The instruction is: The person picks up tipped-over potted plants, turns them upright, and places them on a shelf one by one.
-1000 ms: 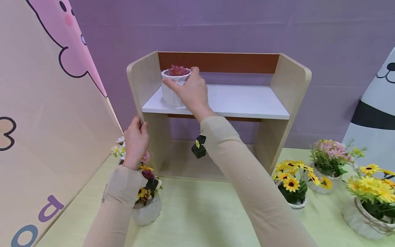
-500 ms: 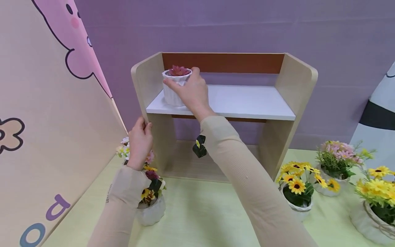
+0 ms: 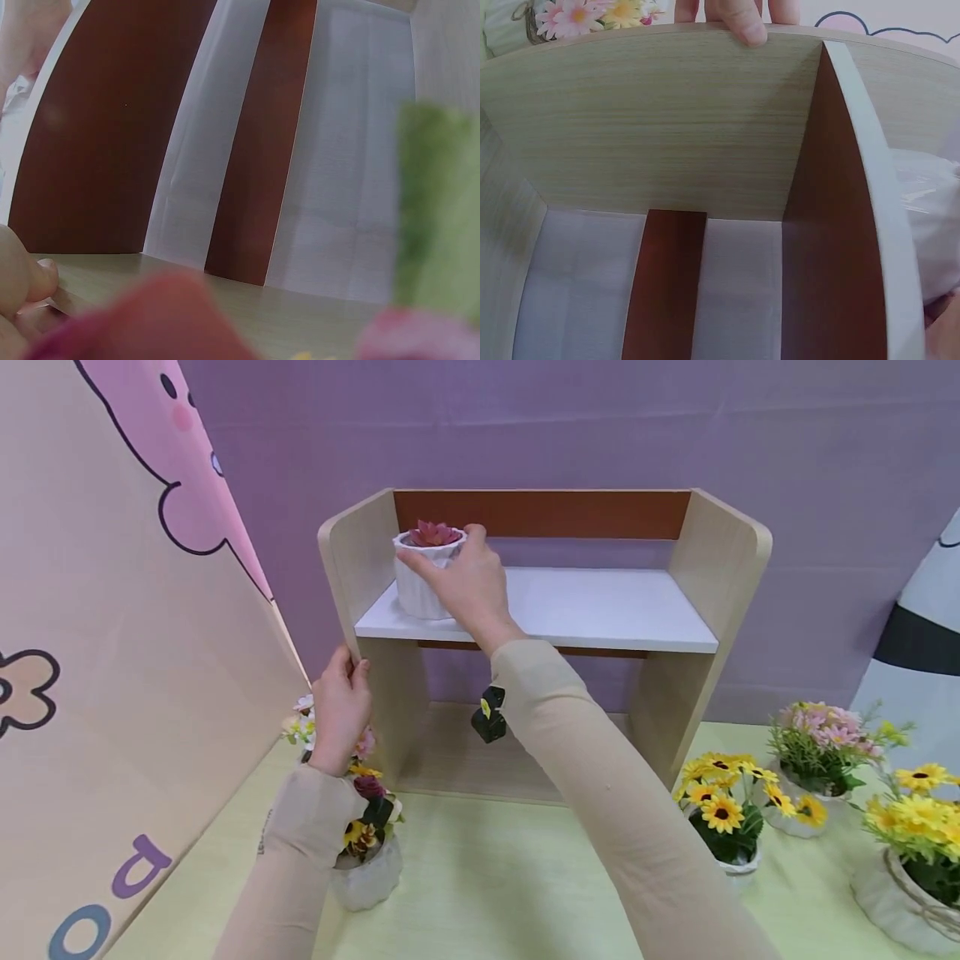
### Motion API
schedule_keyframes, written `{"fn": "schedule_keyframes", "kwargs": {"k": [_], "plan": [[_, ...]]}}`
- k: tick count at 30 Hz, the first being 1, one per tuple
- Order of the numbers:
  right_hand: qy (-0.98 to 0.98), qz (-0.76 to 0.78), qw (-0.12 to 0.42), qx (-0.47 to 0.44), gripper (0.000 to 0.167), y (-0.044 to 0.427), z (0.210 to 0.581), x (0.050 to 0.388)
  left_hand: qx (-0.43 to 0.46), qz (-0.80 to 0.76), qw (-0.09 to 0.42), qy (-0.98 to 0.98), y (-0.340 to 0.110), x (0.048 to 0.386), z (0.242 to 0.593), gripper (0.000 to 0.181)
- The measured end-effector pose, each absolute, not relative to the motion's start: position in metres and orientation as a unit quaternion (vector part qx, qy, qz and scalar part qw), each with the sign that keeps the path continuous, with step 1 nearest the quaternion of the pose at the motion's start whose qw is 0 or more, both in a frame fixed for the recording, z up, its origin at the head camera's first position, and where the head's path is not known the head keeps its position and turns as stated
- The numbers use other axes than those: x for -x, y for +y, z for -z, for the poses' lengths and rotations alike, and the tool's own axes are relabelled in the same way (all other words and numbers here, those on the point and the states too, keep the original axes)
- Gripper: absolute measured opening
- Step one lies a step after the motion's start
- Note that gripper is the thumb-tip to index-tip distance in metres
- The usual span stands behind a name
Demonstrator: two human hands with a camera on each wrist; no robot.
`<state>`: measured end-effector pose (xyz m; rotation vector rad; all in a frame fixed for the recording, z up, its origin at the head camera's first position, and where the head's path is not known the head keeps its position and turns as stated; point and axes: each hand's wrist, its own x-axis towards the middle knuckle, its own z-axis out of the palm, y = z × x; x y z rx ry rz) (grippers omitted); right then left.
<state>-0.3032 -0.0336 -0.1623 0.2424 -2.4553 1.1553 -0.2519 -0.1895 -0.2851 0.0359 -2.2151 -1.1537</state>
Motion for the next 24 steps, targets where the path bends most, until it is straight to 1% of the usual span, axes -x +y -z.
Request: {"fn": "schedule_keyframes", "kwargs": {"k": [4, 7, 10, 14, 24], "plan": [[-0.884, -0.425, 0.179, -0.083, 0.093, -0.029, 0.159, 0.303, -0.011, 0.432, 0.321, -0.843, -0.189, 0.253, 0.286, 0.021], [-0.88, -0.433, 0.172, -0.088, 0.097, -0.026, 0.157, 0.302, -0.014, 0.424, 0.329, -0.844, -0.189, 0.253, 0.286, 0.019], [-0.876, -0.441, 0.171, -0.095, 0.098, -0.021, 0.155, 0.301, -0.014, 0.42, 0.334, -0.844, -0.189, 0.253, 0.286, 0.018], [-0.875, -0.44, 0.171, -0.109, 0.093, -0.011, 0.154, 0.3, -0.012, 0.417, 0.336, -0.845, -0.191, 0.254, 0.285, 0.018], [-0.895, -0.373, 0.182, -0.161, 0.084, 0.008, 0.158, 0.294, -0.014, 0.416, 0.337, -0.844, -0.19, 0.255, 0.284, 0.019]]}}
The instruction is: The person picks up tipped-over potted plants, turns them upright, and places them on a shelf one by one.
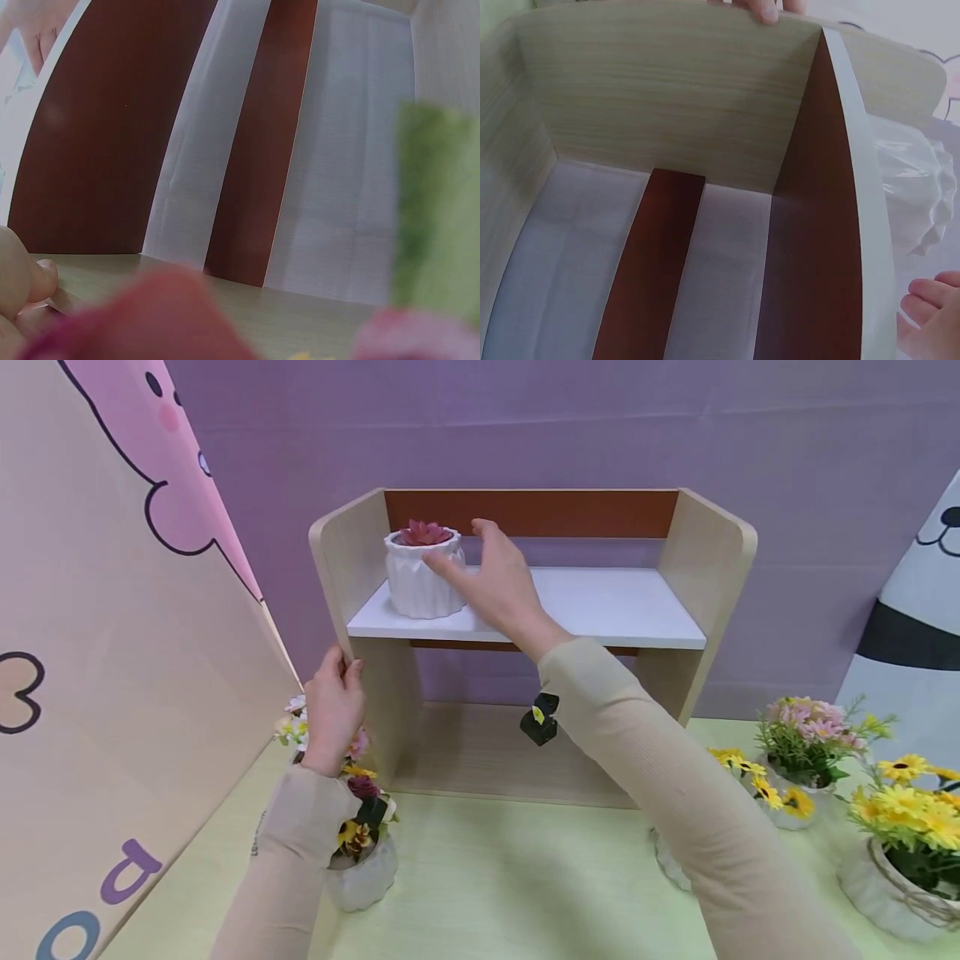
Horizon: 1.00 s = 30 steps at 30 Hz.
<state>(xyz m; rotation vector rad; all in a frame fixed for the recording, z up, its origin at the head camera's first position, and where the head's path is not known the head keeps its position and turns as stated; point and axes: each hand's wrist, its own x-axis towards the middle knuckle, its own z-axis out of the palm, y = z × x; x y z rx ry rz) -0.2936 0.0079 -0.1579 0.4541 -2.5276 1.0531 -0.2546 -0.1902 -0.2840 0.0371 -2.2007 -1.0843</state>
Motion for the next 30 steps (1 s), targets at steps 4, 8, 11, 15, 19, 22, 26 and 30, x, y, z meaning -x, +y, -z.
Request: {"fn": "schedule_keyframes", "kwargs": {"k": [4, 8, 11, 15, 19, 22, 26, 30], "plan": [[-0.899, -0.348, 0.199, -0.175, 0.079, 0.015, 0.162, 0.289, -0.009, 0.416, 0.34, -0.843, -0.189, 0.255, 0.283, 0.018], [-0.899, -0.342, 0.208, -0.18, 0.076, 0.022, 0.166, 0.285, -0.01, 0.417, 0.339, -0.843, -0.189, 0.255, 0.284, 0.018], [-0.896, -0.341, 0.212, -0.188, 0.075, 0.027, 0.169, 0.281, -0.014, 0.416, 0.343, -0.842, -0.19, 0.254, 0.285, 0.018], [-0.892, -0.34, 0.22, -0.198, 0.074, 0.037, 0.174, 0.274, -0.015, 0.415, 0.348, -0.84, -0.192, 0.254, 0.285, 0.018], [-0.889, -0.343, 0.229, -0.201, 0.071, 0.047, 0.178, 0.27, -0.014, 0.415, 0.347, -0.841, -0.192, 0.254, 0.285, 0.018], [-0.886, -0.347, 0.233, -0.202, 0.07, 0.052, 0.182, 0.271, -0.015, 0.414, 0.347, -0.842, -0.192, 0.254, 0.284, 0.017], [-0.884, -0.356, 0.229, -0.198, 0.068, 0.058, 0.187, 0.27, -0.015, 0.413, 0.35, -0.841, -0.193, 0.253, 0.285, 0.017], [-0.879, -0.368, 0.23, -0.197, 0.064, 0.064, 0.189, 0.268, -0.014, 0.41, 0.355, -0.84, -0.193, 0.253, 0.285, 0.017]]}}
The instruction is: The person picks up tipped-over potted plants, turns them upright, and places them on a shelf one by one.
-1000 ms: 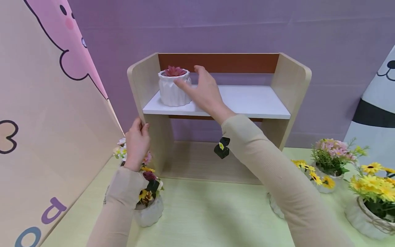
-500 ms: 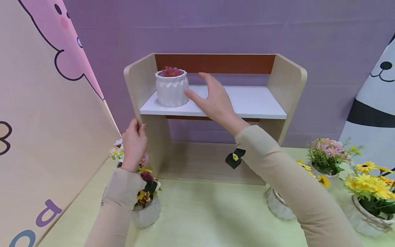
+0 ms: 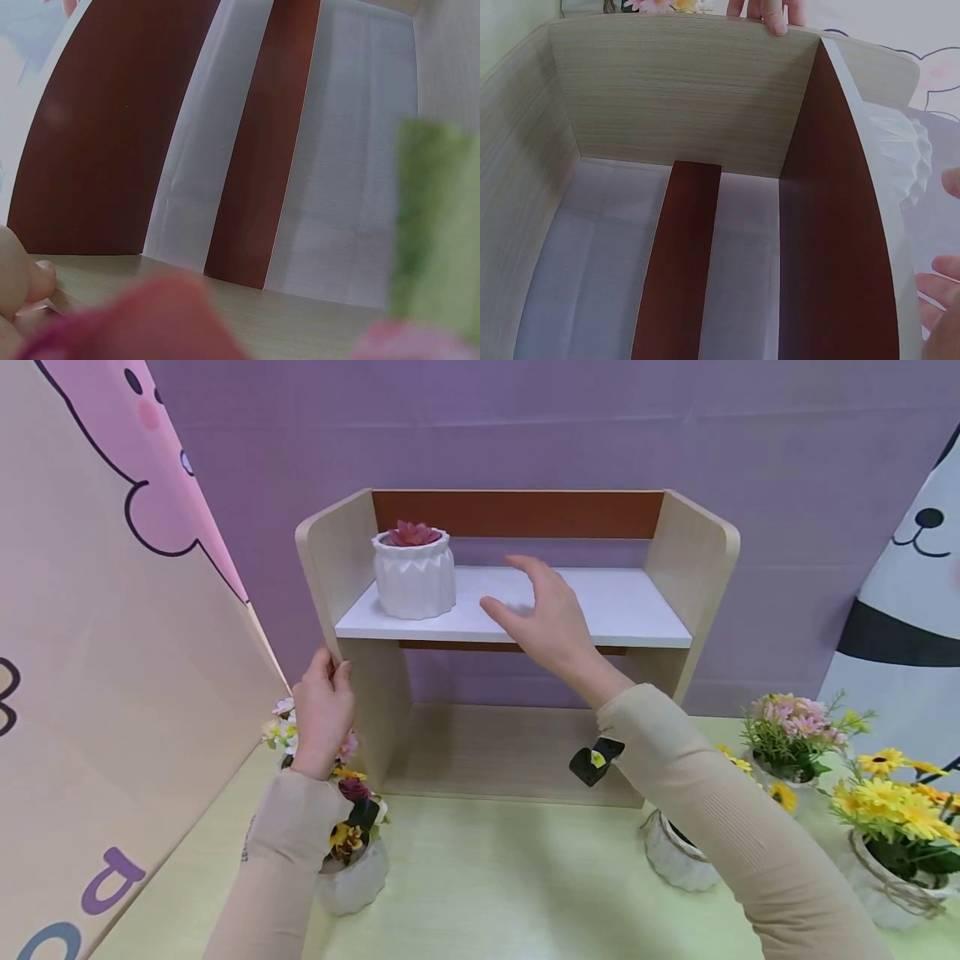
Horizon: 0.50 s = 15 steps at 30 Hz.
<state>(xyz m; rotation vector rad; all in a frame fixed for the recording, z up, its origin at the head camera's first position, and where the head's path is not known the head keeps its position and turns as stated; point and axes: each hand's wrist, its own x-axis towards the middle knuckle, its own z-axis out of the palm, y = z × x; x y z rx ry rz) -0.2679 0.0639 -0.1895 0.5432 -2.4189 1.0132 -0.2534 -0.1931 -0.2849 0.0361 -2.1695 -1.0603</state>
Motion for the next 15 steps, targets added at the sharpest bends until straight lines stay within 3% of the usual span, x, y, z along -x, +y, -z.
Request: {"fn": "schedule_keyframes", "kwargs": {"k": [15], "plan": [[-0.841, -0.378, 0.308, -0.235, 0.053, 0.085, 0.199, 0.256, -0.017, 0.406, 0.356, -0.841, -0.193, 0.252, 0.285, 0.017]]}}
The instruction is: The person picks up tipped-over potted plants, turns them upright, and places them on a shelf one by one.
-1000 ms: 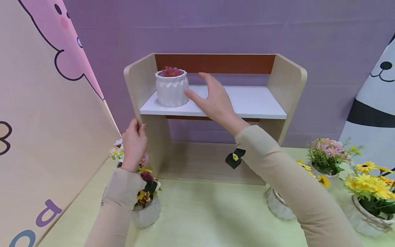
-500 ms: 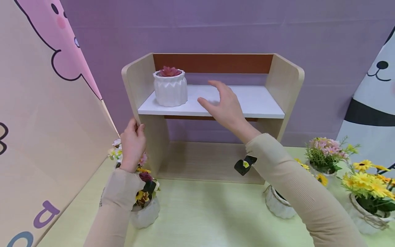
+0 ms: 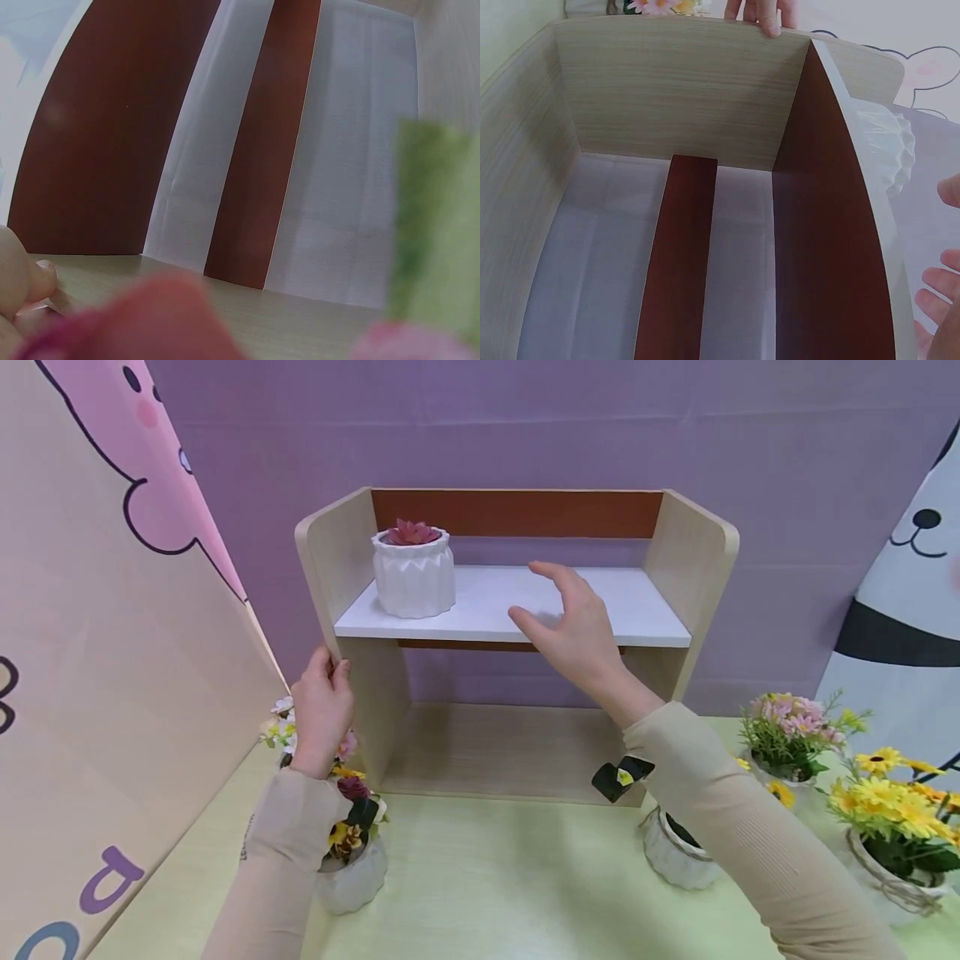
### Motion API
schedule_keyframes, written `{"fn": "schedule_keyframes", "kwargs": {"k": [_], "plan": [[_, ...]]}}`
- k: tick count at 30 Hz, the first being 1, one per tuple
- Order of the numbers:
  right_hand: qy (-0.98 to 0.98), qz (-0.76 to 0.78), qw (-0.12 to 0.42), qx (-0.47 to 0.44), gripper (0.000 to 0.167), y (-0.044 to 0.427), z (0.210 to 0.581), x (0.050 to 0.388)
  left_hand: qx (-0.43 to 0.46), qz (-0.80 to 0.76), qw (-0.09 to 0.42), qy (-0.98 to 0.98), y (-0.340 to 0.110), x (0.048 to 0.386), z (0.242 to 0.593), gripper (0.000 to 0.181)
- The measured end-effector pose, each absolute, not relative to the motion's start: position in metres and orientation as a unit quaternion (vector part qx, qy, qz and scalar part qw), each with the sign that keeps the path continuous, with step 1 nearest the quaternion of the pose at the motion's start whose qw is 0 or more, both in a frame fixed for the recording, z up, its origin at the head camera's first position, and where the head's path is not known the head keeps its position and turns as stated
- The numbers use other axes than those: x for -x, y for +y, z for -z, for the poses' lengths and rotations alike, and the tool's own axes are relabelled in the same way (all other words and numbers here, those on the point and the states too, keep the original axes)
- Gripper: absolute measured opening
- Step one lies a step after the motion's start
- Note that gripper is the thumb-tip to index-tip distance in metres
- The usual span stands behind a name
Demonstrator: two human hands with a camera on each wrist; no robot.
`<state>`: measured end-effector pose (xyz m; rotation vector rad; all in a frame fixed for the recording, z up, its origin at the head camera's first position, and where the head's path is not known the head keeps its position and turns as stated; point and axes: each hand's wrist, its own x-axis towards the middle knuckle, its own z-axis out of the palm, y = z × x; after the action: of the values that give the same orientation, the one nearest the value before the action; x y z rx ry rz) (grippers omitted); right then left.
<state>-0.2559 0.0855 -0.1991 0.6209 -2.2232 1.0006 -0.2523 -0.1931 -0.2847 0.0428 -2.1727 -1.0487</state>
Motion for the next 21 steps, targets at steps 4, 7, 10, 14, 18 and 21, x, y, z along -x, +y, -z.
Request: {"fn": "schedule_keyframes", "kwargs": {"k": [4, 7, 10, 14, 18, 21], "plan": [[-0.842, -0.374, 0.31, -0.235, 0.052, 0.091, 0.202, 0.253, -0.02, 0.408, 0.35, -0.843, -0.193, 0.252, 0.285, 0.017], [-0.841, -0.379, 0.31, -0.229, 0.051, 0.097, 0.204, 0.25, -0.022, 0.411, 0.344, -0.844, -0.193, 0.252, 0.284, 0.018], [-0.84, -0.385, 0.312, -0.221, 0.051, 0.102, 0.207, 0.247, -0.023, 0.413, 0.342, -0.844, -0.193, 0.251, 0.284, 0.017], [-0.837, -0.389, 0.318, -0.217, 0.05, 0.108, 0.211, 0.243, -0.025, 0.413, 0.342, -0.844, -0.193, 0.252, 0.285, 0.017], [-0.828, -0.393, 0.334, -0.218, 0.048, 0.114, 0.215, 0.24, -0.023, 0.413, 0.339, -0.845, -0.193, 0.252, 0.285, 0.018], [-0.825, -0.394, 0.338, -0.224, 0.047, 0.118, 0.218, 0.239, -0.023, 0.413, 0.339, -0.845, -0.193, 0.252, 0.285, 0.019]]}}
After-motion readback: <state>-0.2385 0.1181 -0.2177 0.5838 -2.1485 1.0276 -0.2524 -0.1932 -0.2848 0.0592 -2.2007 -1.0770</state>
